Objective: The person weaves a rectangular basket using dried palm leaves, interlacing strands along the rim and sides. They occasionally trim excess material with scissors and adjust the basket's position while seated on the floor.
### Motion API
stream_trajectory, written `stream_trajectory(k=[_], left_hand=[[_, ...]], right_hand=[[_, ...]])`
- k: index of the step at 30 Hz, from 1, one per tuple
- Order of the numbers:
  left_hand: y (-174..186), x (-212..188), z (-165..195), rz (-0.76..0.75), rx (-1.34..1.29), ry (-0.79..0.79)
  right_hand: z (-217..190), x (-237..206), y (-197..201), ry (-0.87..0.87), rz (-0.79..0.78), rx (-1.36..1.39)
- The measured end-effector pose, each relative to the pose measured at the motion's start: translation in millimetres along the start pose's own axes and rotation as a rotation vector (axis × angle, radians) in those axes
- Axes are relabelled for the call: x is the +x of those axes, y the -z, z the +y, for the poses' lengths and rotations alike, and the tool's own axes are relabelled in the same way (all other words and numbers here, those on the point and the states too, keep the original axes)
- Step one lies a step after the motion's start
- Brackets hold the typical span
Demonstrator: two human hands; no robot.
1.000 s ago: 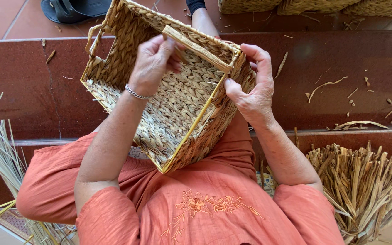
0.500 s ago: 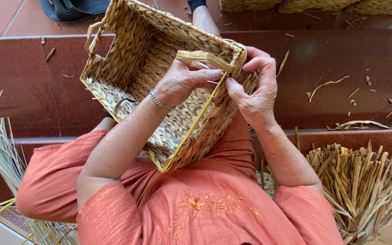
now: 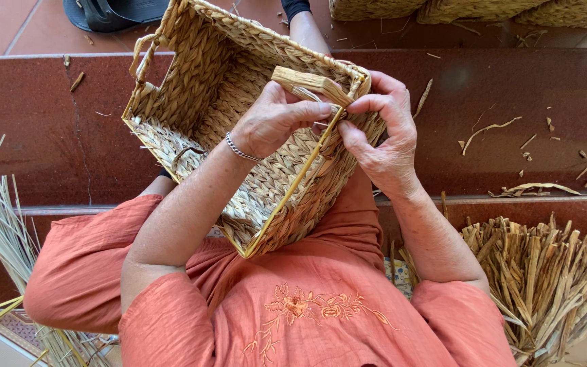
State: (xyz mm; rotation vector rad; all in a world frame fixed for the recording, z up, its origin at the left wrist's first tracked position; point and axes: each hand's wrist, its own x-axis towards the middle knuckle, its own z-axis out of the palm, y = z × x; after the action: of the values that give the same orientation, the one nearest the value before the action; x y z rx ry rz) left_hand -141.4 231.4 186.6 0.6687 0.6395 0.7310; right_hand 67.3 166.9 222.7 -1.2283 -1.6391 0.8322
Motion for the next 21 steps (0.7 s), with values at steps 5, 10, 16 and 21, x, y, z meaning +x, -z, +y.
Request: stream_trajectory(k=[5, 10, 16, 21], left_hand=[[2, 7, 5, -0.067, 0.067, -0.02], [5, 4, 0, -0.057, 0.065, 0.044], [5, 4, -3, -0.123, -0.135, 0.091], [1, 2, -4, -0.127, -0.061, 0.084]], right_hand=[[-4, 2, 5, 0.077, -0.009, -0.13], [-12, 5, 6, 0.225, 0.021, -0.347], [-24, -16, 44, 0.184, -0.165, -0.315], [-19, -61, 84, -0.126, -0.599, -0.104]])
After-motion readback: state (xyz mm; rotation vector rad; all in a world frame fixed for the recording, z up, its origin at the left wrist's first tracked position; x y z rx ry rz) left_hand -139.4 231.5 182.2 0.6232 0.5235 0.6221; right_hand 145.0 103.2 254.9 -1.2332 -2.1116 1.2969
